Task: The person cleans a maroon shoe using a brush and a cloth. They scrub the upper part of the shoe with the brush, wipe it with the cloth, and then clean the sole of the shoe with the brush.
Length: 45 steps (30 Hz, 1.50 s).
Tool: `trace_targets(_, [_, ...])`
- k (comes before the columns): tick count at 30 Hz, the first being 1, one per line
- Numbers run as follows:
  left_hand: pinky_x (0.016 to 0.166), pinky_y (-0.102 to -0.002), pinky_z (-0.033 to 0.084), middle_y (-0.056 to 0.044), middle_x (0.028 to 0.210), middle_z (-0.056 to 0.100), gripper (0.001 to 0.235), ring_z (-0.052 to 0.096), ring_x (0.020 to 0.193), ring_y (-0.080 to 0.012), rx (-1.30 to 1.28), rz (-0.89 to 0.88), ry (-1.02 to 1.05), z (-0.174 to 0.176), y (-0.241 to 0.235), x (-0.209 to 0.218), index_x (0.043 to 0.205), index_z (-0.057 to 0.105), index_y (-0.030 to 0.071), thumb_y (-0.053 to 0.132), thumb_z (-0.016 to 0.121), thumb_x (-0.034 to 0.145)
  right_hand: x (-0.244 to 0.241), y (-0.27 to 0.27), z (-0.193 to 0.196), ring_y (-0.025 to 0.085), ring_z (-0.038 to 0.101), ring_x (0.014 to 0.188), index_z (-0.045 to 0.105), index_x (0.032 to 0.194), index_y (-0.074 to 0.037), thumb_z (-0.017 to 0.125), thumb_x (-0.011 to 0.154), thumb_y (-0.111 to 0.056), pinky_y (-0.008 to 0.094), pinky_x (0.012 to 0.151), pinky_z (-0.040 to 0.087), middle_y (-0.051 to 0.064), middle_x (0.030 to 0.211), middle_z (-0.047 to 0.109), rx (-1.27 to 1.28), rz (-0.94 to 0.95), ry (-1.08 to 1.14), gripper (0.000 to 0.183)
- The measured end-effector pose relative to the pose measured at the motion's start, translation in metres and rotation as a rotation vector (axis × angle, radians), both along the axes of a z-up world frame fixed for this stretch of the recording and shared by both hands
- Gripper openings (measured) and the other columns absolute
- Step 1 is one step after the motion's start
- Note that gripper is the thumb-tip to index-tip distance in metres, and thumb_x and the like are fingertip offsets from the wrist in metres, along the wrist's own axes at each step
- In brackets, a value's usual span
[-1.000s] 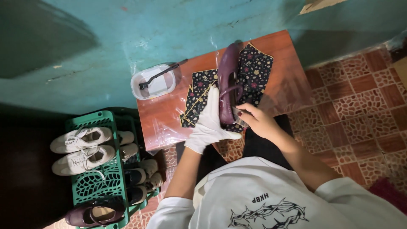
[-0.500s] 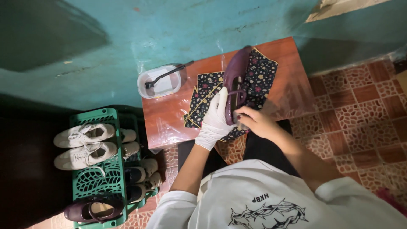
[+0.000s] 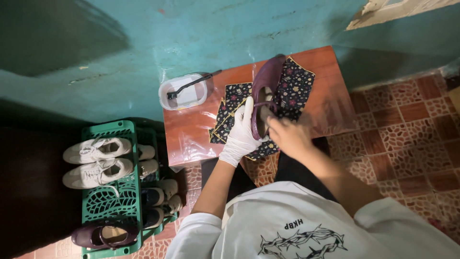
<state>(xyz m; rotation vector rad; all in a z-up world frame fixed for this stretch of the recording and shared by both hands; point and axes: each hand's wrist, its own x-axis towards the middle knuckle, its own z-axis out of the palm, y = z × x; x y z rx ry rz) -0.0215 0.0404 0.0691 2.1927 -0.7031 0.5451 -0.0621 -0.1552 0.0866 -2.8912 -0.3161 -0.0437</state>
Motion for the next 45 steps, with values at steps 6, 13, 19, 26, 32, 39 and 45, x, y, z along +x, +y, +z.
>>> trace_targets(6, [0.112, -0.029, 0.038, -0.019, 0.131, 0.042, 0.12, 0.049, 0.125, -0.029, -0.104, 0.013, 0.097, 0.013, -0.009, -0.004, 0.161, 0.021, -0.004, 0.018, 0.087, 0.064, 0.004, -0.005, 0.037, 0.041, 0.076, 0.079, 0.06, 0.125, -0.034, 0.051, 0.101, -0.04, 0.055, 0.073, 0.058, 0.013, 0.088, 0.075, 0.127, -0.015, 0.096, 0.026])
trace_targets(13, [0.115, -0.029, 0.034, -0.018, 0.134, 0.043, 0.128, 0.049, 0.127, -0.0274, -0.041, -0.021, 0.133, 0.009, -0.001, -0.007, 0.161, 0.022, -0.003, 0.031, 0.09, 0.058, -0.017, -0.002, 0.067, 0.044, 0.074, 0.093, 0.059, 0.123, -0.027, 0.057, 0.095, -0.038, 0.058, 0.08, 0.058, 0.019, 0.103, 0.075, 0.222, 0.133, 0.258, 0.03])
trace_targets(19, [0.115, -0.025, 0.033, -0.016, 0.135, 0.04, 0.14, 0.046, 0.127, -0.0239, -0.1, -0.05, 0.171, 0.009, 0.0, -0.005, 0.162, 0.018, -0.002, 0.025, 0.095, 0.049, -0.027, 0.0, 0.075, 0.034, 0.077, 0.089, 0.061, 0.123, -0.033, 0.056, 0.1, -0.037, 0.048, 0.077, 0.06, 0.009, 0.099, 0.078, 0.221, 0.0, 0.187, 0.024])
trace_targets(26, [0.114, -0.02, 0.031, -0.019, 0.13, 0.045, 0.115, 0.051, 0.122, -0.0181, -0.606, -0.113, 0.528, 0.053, -0.005, -0.014, 0.16, 0.023, 0.002, 0.021, 0.088, 0.067, -0.024, -0.017, 0.044, 0.03, 0.076, 0.095, 0.06, 0.131, -0.035, 0.066, 0.093, -0.036, 0.043, 0.081, 0.061, 0.012, 0.098, 0.077, 0.253, 0.013, 0.145, 0.038])
trace_targets(32, [0.116, -0.024, 0.034, -0.015, 0.139, 0.037, 0.138, 0.046, 0.133, -0.0195, -0.252, -0.109, 0.348, 0.025, 0.001, -0.014, 0.164, 0.014, 0.004, 0.009, 0.092, 0.051, -0.022, -0.022, 0.068, 0.037, 0.071, 0.105, 0.064, 0.131, -0.027, 0.068, 0.093, -0.027, 0.048, 0.089, 0.057, 0.02, 0.107, 0.075, 0.565, -0.079, 0.363, 0.038])
trace_targets(39, [0.12, -0.021, 0.031, -0.015, 0.143, 0.034, 0.145, 0.041, 0.137, -0.0168, -0.314, -0.111, 0.32, 0.017, -0.004, -0.008, 0.163, 0.015, 0.002, 0.011, 0.097, 0.044, -0.002, -0.031, 0.051, 0.017, 0.062, 0.056, 0.061, 0.135, 0.001, 0.066, 0.097, -0.005, 0.028, 0.053, 0.052, 0.014, 0.078, 0.066, 1.051, -0.07, -0.236, 0.039])
trace_targets(45, [0.121, -0.023, 0.029, -0.016, 0.144, 0.034, 0.145, 0.039, 0.138, -0.02, -0.266, -0.129, 0.265, 0.017, 0.001, -0.004, 0.162, 0.019, -0.001, 0.021, 0.096, 0.042, 0.012, -0.037, 0.01, 0.038, 0.071, 0.102, 0.068, 0.134, -0.024, 0.07, 0.097, -0.026, 0.049, 0.085, 0.059, 0.017, 0.109, 0.075, 0.546, -0.231, -0.184, 0.037])
